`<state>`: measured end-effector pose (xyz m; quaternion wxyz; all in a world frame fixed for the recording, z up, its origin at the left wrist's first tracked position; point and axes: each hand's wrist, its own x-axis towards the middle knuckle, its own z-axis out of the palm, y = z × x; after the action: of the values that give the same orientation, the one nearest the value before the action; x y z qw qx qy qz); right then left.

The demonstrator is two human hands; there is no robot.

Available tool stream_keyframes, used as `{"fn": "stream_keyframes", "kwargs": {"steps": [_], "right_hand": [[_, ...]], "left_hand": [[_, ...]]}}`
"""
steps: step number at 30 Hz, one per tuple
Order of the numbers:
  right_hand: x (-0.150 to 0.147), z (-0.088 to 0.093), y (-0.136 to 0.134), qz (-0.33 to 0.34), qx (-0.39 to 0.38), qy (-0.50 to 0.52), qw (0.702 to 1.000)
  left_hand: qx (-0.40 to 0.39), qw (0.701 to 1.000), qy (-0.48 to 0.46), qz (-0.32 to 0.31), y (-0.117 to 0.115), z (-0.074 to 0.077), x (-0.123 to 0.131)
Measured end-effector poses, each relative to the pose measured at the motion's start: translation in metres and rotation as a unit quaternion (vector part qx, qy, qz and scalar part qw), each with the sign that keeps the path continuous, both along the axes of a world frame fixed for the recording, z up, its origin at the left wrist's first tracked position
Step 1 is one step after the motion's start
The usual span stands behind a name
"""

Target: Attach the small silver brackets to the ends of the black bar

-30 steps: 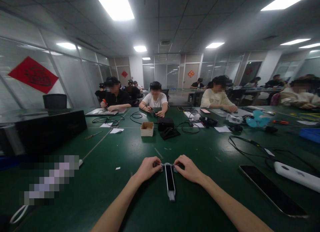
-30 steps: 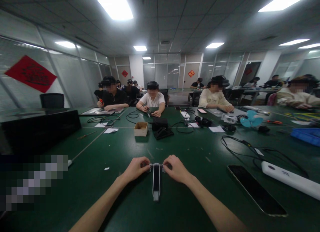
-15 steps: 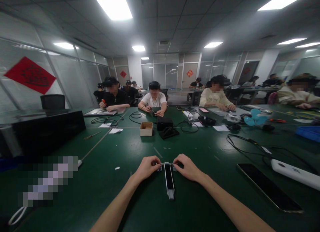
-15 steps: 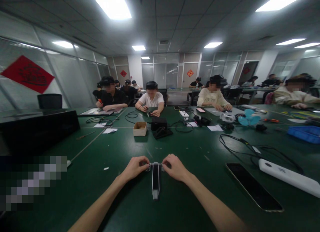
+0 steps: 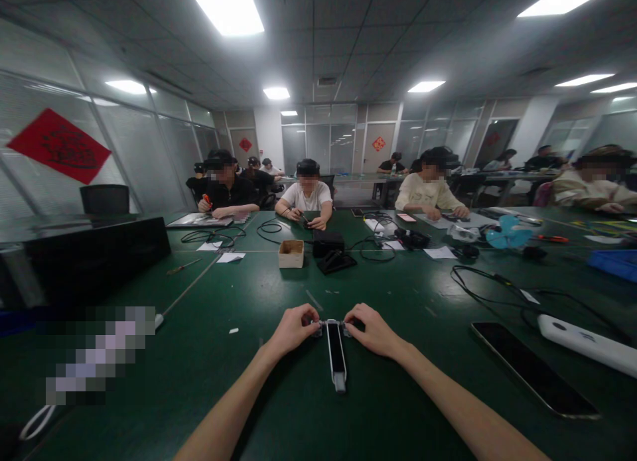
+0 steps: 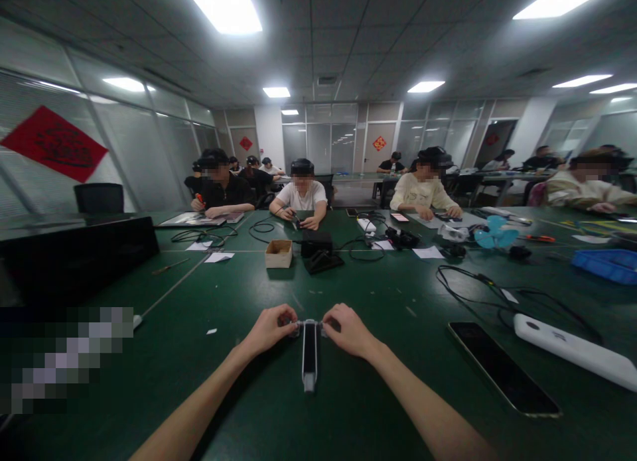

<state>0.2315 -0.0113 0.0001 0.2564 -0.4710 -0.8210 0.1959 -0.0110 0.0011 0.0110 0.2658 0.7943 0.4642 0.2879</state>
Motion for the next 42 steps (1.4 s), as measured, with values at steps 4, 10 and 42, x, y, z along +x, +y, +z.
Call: {"fn": "stream_keyframes", "kwargs": {"steps": [4,10,42], "right_hand": [[-0.0007,0.0026,-0.0009,-0.003,-0.007,-0.005,1.000],[-0.0006,0.0040,-0.0014,-0.002,0.000,-0.007,1.000],[-0.0004,-0.0002,0.0004,0.002,0.017,-0.006,1.000]], "left_hand": [[-0.008,1.000,-0.014,0.003,0.0007,-0.0027,0.0008],[0.001,1.000,-0.012,0.022,0.0019,-0.0064,0.0021],[-0.019,0.999,-0.040,0.014,0.0038,-0.0062,0.0010]]}}
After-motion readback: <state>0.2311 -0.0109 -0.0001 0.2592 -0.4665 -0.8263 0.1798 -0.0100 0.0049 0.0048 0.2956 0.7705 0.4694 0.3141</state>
